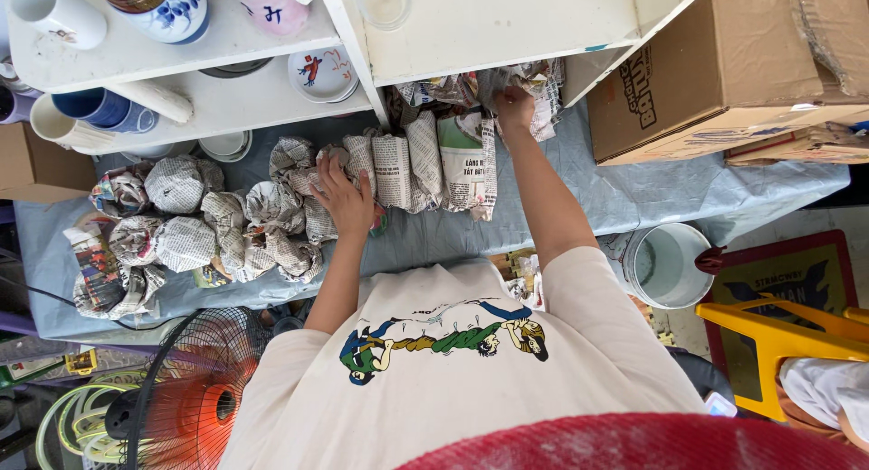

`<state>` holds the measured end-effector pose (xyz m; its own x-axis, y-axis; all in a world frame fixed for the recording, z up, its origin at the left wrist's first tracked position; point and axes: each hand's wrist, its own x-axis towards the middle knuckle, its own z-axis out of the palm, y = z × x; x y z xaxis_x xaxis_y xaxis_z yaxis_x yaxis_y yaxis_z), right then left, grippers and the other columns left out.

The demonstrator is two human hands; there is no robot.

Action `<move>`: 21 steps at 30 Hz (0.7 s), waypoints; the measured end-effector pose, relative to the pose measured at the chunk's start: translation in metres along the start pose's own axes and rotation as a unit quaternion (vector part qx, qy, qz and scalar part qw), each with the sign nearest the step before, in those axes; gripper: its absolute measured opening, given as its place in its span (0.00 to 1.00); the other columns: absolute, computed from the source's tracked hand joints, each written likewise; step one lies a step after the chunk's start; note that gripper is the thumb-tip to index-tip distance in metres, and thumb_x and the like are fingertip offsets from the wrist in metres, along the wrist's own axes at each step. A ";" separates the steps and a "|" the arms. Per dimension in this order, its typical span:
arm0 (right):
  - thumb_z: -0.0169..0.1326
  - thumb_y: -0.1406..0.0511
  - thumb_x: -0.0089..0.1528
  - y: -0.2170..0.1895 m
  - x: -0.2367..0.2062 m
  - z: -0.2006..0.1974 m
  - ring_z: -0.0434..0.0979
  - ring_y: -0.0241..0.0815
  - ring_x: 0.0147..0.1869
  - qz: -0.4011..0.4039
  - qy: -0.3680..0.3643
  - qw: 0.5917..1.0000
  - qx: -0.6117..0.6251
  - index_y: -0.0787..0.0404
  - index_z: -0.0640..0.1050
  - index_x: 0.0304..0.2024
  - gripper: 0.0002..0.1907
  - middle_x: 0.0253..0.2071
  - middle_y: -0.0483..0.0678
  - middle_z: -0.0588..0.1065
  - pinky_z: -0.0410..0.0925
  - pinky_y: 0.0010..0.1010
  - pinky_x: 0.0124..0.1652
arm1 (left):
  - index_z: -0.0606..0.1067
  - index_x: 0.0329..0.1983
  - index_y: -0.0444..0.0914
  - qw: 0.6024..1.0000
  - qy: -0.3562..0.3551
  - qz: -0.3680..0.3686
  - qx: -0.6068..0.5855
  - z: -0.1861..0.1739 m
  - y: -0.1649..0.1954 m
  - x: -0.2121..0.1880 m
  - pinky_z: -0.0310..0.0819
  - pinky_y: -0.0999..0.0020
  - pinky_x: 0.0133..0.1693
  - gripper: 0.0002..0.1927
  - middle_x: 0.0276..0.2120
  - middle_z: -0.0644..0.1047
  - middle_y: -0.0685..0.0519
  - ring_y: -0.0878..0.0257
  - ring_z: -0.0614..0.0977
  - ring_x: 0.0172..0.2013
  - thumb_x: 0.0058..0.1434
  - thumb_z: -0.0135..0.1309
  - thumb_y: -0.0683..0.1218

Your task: The person wraps ceramic cups and bowls in sheets of newspaper, folding and tucking the paper around each piece by hand, and places the wrapped pieces in a row on the padded table with the other wrapped items.

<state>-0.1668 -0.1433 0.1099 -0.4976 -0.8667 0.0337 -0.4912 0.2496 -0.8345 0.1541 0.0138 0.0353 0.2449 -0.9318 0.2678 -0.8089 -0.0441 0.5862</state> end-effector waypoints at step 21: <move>0.71 0.59 0.44 0.093 -0.011 -0.045 0.67 0.60 0.56 -0.188 -0.086 0.936 -0.284 0.62 0.77 0.49 0.32 0.50 0.57 0.71 0.67 0.52 0.48 | 0.67 0.62 0.38 0.973 -0.051 0.163 -0.156 -0.010 0.128 0.001 0.52 0.41 0.69 0.22 0.66 0.62 0.38 0.36 0.58 0.70 0.66 0.56 0.41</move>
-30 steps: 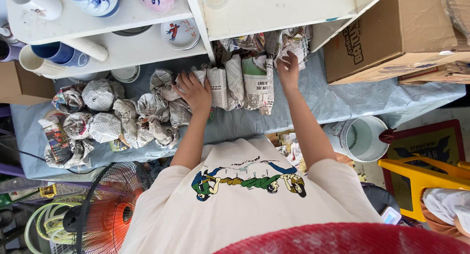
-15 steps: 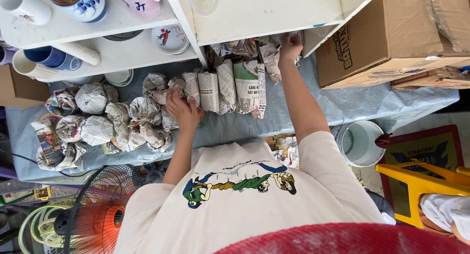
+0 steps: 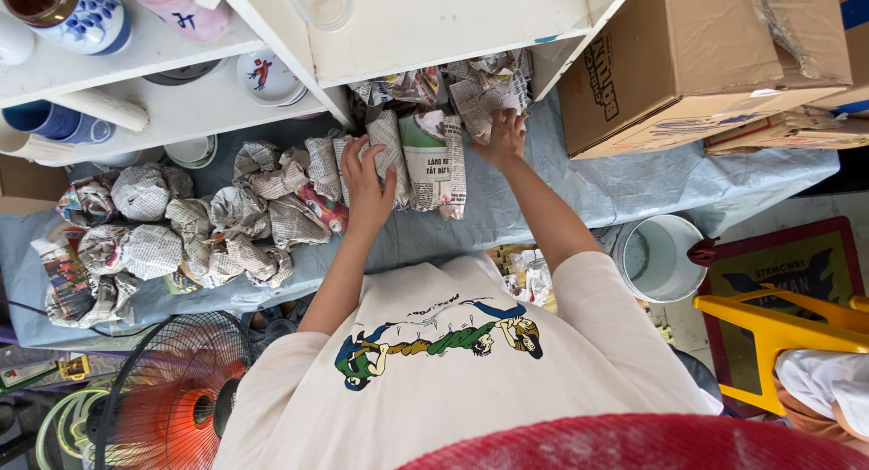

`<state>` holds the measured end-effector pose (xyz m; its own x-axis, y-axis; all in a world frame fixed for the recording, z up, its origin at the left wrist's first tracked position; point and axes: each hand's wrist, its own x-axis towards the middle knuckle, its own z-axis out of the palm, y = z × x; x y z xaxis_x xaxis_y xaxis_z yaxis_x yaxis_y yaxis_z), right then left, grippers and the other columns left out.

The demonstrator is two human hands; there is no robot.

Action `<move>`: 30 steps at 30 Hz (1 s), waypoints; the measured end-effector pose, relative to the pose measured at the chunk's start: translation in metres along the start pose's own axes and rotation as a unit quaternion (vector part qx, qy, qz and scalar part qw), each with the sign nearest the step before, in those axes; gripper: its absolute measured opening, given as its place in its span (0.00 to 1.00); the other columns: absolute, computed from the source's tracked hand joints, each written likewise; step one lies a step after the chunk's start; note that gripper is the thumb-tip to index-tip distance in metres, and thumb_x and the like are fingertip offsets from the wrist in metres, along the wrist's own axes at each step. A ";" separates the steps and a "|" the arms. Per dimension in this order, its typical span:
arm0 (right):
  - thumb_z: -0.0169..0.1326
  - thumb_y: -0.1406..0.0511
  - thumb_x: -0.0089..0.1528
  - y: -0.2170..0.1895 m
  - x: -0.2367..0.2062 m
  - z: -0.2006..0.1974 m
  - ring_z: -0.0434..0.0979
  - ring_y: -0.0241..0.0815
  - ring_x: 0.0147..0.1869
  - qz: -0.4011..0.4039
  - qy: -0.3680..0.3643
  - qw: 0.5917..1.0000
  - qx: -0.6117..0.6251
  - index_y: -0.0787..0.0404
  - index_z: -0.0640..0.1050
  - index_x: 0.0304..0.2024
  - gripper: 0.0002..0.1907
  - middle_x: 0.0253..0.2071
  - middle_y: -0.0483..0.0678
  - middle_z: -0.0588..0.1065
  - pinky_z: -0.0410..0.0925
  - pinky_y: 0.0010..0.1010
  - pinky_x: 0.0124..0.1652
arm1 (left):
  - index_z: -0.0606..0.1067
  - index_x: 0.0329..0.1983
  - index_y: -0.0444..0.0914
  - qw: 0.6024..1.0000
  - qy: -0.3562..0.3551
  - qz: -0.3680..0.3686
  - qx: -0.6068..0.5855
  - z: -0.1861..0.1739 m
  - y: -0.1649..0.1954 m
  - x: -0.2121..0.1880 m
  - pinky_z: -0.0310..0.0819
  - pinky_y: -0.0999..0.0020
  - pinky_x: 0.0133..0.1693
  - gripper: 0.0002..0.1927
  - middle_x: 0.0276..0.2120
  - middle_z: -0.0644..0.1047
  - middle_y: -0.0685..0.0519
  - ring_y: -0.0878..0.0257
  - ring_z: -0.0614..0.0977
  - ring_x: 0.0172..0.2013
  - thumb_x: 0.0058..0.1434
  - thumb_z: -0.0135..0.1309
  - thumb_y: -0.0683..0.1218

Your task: The person wraps ceramic cups and bowls in sheets of newspaper, folding and tucking the paper around each piece by hand, and places the wrapped pieces in a row on the padded table with the other wrapped items.

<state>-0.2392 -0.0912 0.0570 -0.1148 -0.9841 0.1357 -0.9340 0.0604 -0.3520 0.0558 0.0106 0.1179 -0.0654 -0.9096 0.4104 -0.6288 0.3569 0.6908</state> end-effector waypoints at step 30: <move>0.51 0.61 0.63 -0.005 0.104 -0.059 0.70 0.52 0.56 0.209 -0.006 0.509 0.835 0.62 0.70 0.58 0.21 0.53 0.52 0.73 0.62 0.47 0.58 | 0.67 0.66 0.39 0.996 -0.065 0.048 -0.040 0.121 0.005 0.100 0.61 0.51 0.68 0.24 0.65 0.68 0.43 0.43 0.67 0.68 0.69 0.55 0.48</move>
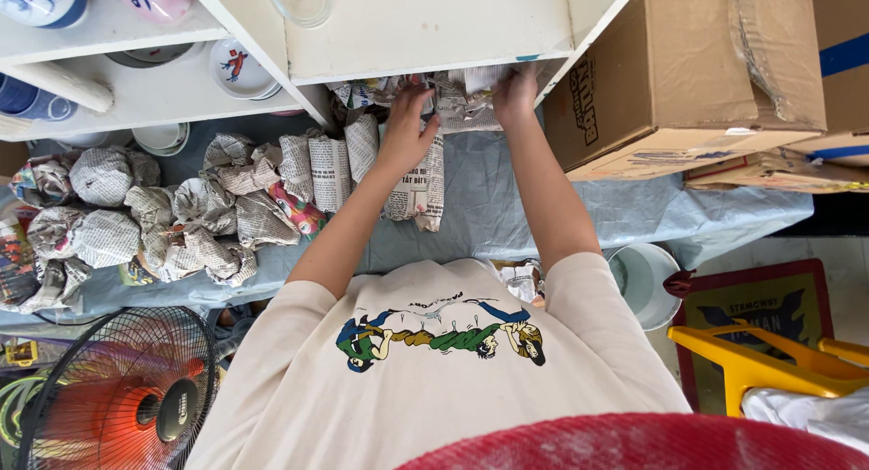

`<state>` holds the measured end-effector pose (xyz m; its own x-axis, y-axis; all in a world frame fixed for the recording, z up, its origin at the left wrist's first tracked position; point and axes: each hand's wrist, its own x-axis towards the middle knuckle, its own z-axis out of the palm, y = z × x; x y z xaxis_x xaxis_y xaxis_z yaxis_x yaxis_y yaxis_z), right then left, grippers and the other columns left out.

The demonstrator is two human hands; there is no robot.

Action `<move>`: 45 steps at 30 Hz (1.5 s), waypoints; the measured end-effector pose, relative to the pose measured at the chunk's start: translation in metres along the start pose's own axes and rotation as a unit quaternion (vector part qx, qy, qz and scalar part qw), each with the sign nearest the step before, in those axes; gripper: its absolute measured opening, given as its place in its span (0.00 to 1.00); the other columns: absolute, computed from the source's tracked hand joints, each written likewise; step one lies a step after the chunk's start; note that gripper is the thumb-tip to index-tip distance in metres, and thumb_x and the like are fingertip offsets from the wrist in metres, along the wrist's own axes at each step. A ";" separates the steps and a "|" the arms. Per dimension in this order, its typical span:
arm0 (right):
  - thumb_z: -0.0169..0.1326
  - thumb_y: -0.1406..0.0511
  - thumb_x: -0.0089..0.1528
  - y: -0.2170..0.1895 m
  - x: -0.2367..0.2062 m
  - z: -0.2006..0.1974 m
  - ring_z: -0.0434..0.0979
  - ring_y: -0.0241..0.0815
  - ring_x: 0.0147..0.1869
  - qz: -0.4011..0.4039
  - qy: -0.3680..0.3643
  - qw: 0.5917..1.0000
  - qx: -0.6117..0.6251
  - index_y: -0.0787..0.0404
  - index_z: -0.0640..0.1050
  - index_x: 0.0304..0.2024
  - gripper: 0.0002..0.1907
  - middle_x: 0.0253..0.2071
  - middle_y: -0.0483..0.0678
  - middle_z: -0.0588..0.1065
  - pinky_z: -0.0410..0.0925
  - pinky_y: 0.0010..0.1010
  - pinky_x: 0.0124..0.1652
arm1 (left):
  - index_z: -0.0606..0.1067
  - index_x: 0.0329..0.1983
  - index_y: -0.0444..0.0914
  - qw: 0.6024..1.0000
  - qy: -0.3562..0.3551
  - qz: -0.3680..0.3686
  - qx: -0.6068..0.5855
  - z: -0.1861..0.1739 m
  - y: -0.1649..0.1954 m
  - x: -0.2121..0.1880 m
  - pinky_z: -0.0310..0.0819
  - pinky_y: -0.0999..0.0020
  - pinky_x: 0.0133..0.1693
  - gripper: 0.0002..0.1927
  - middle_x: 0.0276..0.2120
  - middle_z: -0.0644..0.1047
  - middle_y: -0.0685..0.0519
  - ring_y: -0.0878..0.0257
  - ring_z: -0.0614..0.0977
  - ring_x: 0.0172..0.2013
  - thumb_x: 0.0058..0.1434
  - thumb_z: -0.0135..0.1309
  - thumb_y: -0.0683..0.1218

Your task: The person wraps ceramic cups and bowls in sheets of newspaper, folding and tucking the paper around each piece by hand, and places the wrapped pieces in a row on the padded table with the other wrapped items.

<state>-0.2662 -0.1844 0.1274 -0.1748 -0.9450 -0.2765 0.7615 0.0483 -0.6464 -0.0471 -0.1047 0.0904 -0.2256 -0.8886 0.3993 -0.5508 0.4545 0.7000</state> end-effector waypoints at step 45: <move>0.47 0.56 0.73 0.123 0.016 0.066 0.79 0.37 0.43 0.236 -0.073 0.808 -0.536 0.62 0.76 0.55 0.18 0.43 0.46 0.78 0.74 0.31 0.37 | 0.67 0.71 0.44 0.923 -0.099 -0.267 0.258 -0.035 -0.095 0.080 0.62 0.50 0.65 0.29 0.68 0.68 0.47 0.50 0.69 0.68 0.70 0.50 0.58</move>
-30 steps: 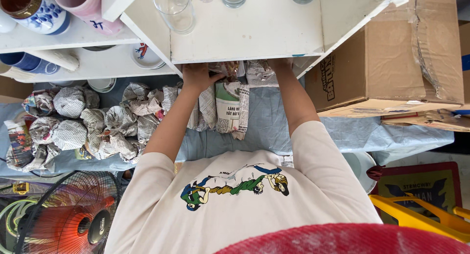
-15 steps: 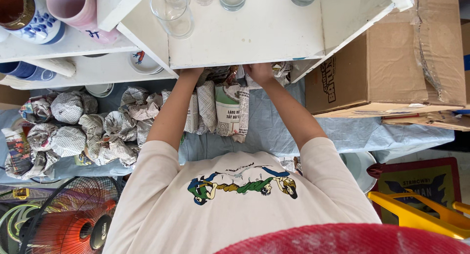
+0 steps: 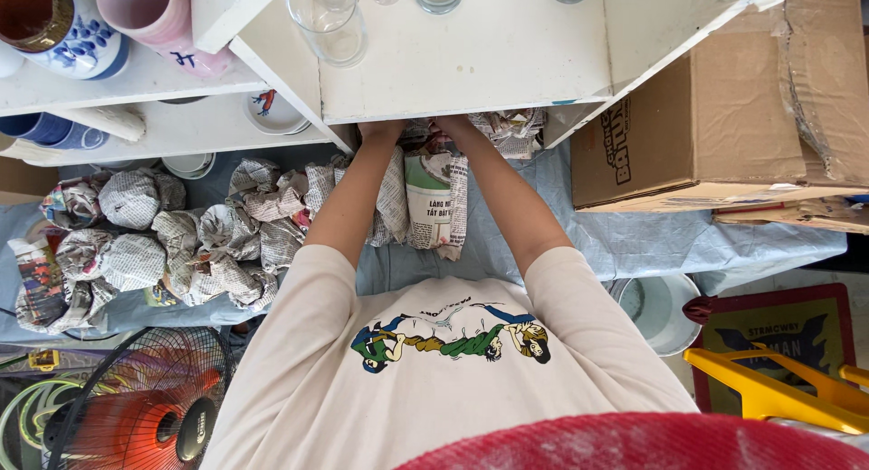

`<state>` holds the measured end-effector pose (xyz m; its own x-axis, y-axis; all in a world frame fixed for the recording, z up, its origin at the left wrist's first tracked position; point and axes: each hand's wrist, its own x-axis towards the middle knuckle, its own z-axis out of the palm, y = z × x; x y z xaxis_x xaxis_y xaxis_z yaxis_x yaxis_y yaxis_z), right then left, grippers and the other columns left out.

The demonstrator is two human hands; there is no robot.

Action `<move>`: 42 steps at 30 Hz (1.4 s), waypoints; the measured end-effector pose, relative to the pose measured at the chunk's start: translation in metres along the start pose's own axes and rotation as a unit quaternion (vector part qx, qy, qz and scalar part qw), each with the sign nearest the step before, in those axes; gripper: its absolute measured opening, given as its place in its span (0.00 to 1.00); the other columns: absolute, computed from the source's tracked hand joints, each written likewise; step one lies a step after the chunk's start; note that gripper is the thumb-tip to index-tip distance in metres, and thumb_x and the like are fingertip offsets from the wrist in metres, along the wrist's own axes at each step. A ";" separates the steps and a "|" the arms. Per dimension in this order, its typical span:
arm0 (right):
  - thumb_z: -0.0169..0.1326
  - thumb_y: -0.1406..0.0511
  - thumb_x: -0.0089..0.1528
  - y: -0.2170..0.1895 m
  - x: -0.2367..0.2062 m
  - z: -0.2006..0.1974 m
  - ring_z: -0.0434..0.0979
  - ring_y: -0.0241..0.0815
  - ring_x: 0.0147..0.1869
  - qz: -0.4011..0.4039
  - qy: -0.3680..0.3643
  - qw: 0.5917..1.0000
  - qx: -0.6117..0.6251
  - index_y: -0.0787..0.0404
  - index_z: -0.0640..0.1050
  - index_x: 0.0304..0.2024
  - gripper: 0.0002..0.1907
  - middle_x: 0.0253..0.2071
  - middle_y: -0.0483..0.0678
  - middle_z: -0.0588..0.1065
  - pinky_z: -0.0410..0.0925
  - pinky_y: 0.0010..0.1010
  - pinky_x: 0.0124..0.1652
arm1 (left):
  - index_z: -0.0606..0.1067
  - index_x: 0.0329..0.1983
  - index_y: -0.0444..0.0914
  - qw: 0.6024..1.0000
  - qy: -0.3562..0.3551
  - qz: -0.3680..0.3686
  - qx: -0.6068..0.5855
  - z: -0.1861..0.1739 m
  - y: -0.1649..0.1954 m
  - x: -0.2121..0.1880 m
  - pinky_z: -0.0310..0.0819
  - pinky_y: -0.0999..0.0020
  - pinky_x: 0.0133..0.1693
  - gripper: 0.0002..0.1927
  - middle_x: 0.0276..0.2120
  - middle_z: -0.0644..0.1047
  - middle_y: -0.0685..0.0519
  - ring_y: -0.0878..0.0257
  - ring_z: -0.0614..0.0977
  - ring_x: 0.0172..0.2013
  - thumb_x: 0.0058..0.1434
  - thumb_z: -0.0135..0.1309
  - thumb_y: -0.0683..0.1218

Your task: The person wraps ceramic cups and bowls in sheets of newspaper, folding and tucking the paper around each piece by hand, and places the wrapped pieces in a row on the padded table with the other wrapped items.

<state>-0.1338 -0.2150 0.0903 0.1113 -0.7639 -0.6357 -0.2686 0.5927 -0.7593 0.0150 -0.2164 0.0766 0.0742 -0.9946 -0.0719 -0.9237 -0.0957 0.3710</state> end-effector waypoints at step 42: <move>0.42 0.74 0.64 0.199 -0.168 -0.067 0.76 0.39 0.52 -0.276 0.077 0.829 0.481 0.62 0.77 0.43 0.12 0.47 0.45 0.75 0.71 0.35 0.56 | 0.75 0.56 0.35 0.840 -0.117 0.089 -0.523 -0.014 0.013 -0.191 0.71 0.68 0.52 0.15 0.46 0.80 0.48 0.63 0.79 0.48 0.76 0.46 0.50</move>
<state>-0.2700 0.0142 0.0555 -0.1789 -0.9662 -0.1854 0.6772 0.0158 -0.7356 -0.0060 -0.0286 0.1083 -0.2200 -0.9734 -0.0637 -0.0678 -0.0499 0.9964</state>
